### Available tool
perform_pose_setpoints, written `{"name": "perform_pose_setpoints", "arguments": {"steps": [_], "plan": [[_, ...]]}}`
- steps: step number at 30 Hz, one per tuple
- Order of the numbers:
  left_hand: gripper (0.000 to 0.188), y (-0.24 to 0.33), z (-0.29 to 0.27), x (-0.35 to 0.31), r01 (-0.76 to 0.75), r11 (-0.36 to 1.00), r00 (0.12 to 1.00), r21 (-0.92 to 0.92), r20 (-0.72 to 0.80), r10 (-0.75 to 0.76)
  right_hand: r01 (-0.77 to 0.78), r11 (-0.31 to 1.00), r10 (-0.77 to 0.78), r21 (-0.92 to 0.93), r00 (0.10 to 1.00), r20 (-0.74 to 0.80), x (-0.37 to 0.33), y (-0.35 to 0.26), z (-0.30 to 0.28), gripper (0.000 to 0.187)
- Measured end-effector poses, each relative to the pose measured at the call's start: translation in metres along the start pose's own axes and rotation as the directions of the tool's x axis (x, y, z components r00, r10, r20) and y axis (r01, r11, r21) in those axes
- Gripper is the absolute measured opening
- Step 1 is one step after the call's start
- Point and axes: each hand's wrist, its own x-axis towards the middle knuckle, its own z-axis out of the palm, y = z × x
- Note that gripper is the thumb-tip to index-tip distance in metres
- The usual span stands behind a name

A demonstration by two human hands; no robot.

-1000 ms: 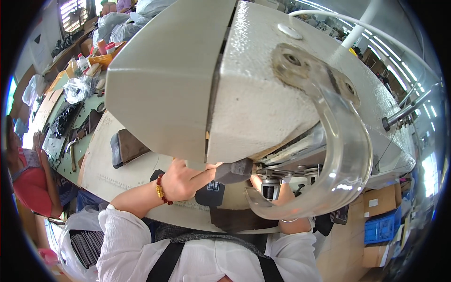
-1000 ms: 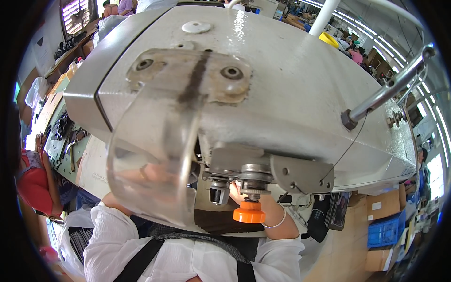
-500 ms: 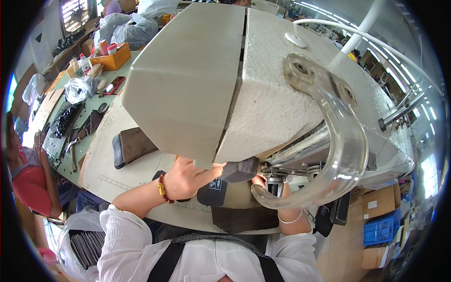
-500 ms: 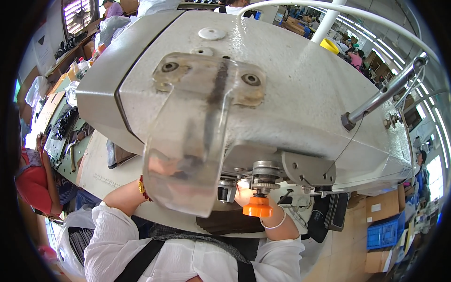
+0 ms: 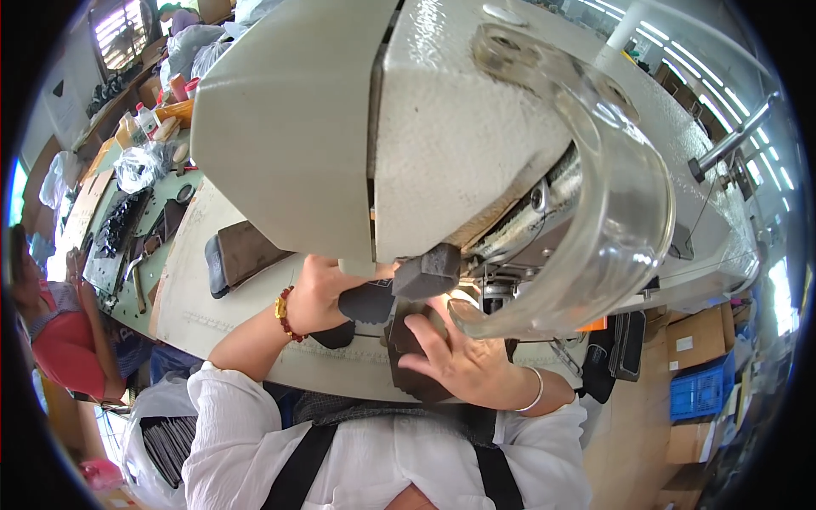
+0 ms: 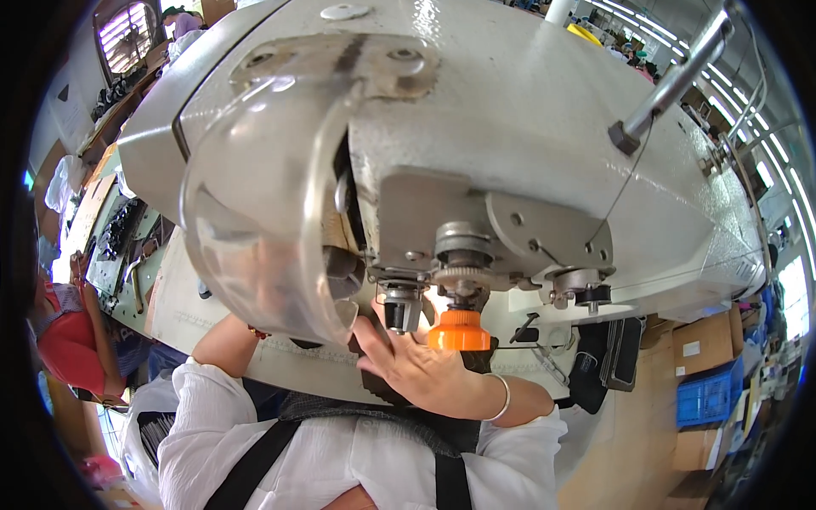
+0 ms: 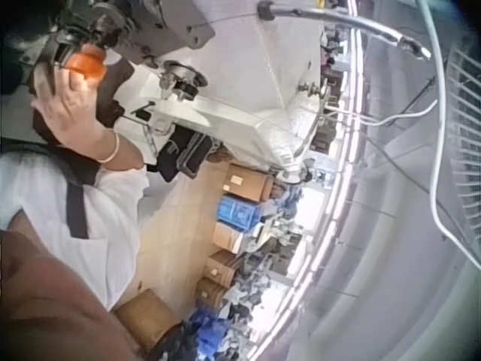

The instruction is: Using an industrial sewing machine to stitch together brown shoe components.

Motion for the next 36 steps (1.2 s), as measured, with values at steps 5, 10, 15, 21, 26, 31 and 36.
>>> {"name": "perform_pose_setpoints", "arguments": {"steps": [5, 10, 15, 21, 26, 31, 36], "plan": [[0.041, 0.004, -0.008, 0.004, -0.041, 0.989, 0.995, -0.142, 0.082, 0.053, 0.049, 0.997, -0.044, 0.055, 0.995, -0.089, 0.001, 0.002, 0.002, 0.031], [0.043, 0.004, -0.006, 0.011, -0.154, 0.985, 0.982, -0.084, 0.095, 0.162, 0.154, 0.976, -0.109, 0.154, 0.958, -0.266, 0.006, 0.007, 0.001, 0.021], [0.042, -0.002, -0.007, 0.008, -0.294, 0.956, 0.951, 0.017, 0.100, 0.291, 0.160, 0.972, -0.103, 0.174, 0.949, -0.298, 0.006, 0.008, 0.001, 0.019], [0.031, -0.010, 0.003, -0.007, -0.314, 0.944, 0.947, 0.096, 0.100, 0.305, 0.127, 0.979, -0.079, 0.161, 0.957, -0.279, 0.002, 0.008, 0.003, 0.020], [0.027, -0.008, 0.006, -0.007, -0.418, 0.884, 0.908, 0.210, 0.109, 0.403, 0.111, 0.991, -0.085, 0.070, 0.948, -0.307, 0.002, 0.004, -0.001, 0.022], [0.027, 0.000, 0.000, 0.003, -0.513, 0.782, 0.856, 0.353, 0.140, 0.498, 0.130, 0.990, -0.140, -0.051, 0.914, -0.382, 0.006, -0.002, 0.003, 0.024], [0.027, 0.011, -0.005, 0.009, -0.506, 0.790, 0.859, 0.347, 0.114, 0.500, 0.166, 0.981, -0.195, -0.105, 0.888, -0.418, 0.007, -0.005, 0.004, 0.017]]}}
